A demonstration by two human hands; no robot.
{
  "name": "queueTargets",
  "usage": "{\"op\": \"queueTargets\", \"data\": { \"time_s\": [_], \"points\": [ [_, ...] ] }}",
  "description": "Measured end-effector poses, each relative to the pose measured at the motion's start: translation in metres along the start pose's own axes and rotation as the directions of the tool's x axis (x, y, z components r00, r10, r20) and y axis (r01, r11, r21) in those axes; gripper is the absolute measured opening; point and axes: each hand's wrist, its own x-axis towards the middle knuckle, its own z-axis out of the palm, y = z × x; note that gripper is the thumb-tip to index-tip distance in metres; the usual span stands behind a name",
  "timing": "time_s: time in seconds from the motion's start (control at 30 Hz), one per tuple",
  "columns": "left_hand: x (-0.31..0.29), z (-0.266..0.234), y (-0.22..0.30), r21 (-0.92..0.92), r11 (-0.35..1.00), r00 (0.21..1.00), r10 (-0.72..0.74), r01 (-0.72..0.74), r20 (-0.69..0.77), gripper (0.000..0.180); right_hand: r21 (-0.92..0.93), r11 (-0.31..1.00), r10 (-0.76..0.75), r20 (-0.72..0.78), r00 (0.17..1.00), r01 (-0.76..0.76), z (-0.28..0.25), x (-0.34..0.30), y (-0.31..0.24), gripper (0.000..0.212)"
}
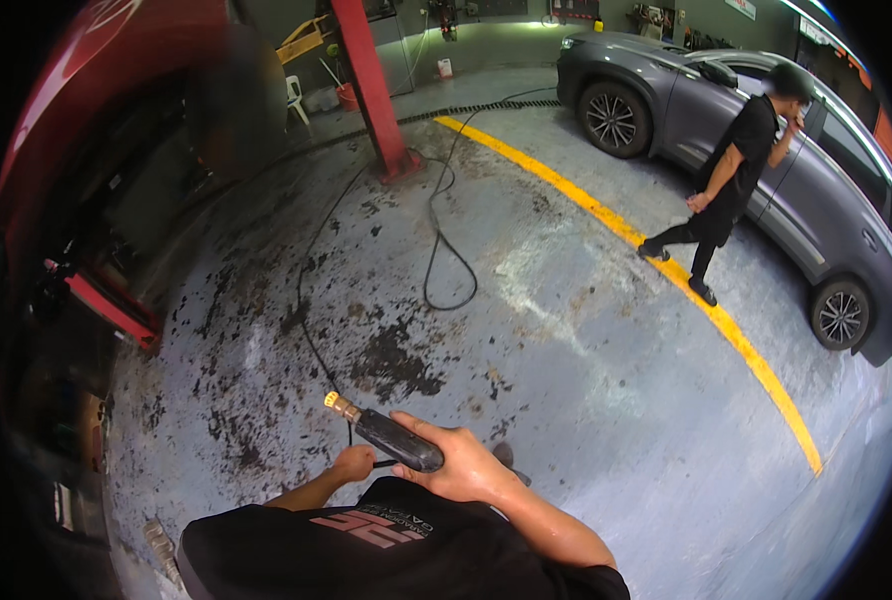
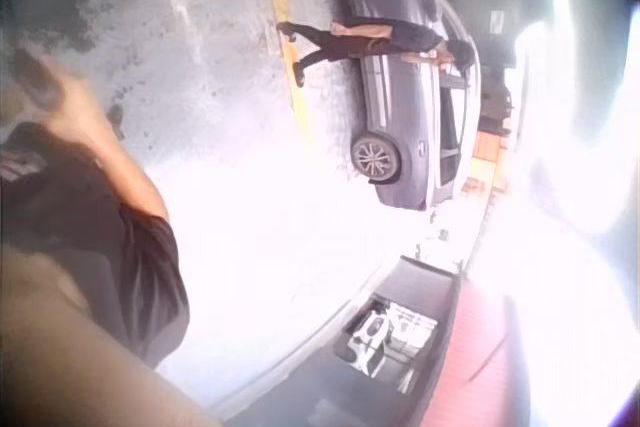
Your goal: The person uses a high-pressure water spray gun to clean the concrete floor of a garage, moving around a red car lift and a silver car. They systematically spray the ground to remove dirt and grime, then briefly rinse the underside of a red car before walking to a workbench to fill a blue bucket with water.
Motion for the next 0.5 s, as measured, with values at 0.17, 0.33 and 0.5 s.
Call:
{"op": "queueTargets", "data": {
  "time_s": [0.17,0.33,0.5],
  "points": [
    [0.093,0.000,0.036,-0.051,0.997,0.983,0.064,-0.056,0.172,0.021,0.062,0.992,0.117,-0.066,0.991,-0.113,-0.092,0.051,0.051,0.067],
    [0.162,-0.048,0.090,-0.120,0.990,0.976,-0.047,0.074,0.210,0.024,0.249,0.966,0.111,-0.141,0.984,-0.073,-0.180,0.116,0.103,0.065],
    [0.245,-0.057,0.098,-0.023,0.958,0.900,-0.259,0.285,0.350,0.028,0.407,0.912,0.161,-0.230,0.960,-0.055,-0.267,0.201,0.167,0.061]
  ]
}}
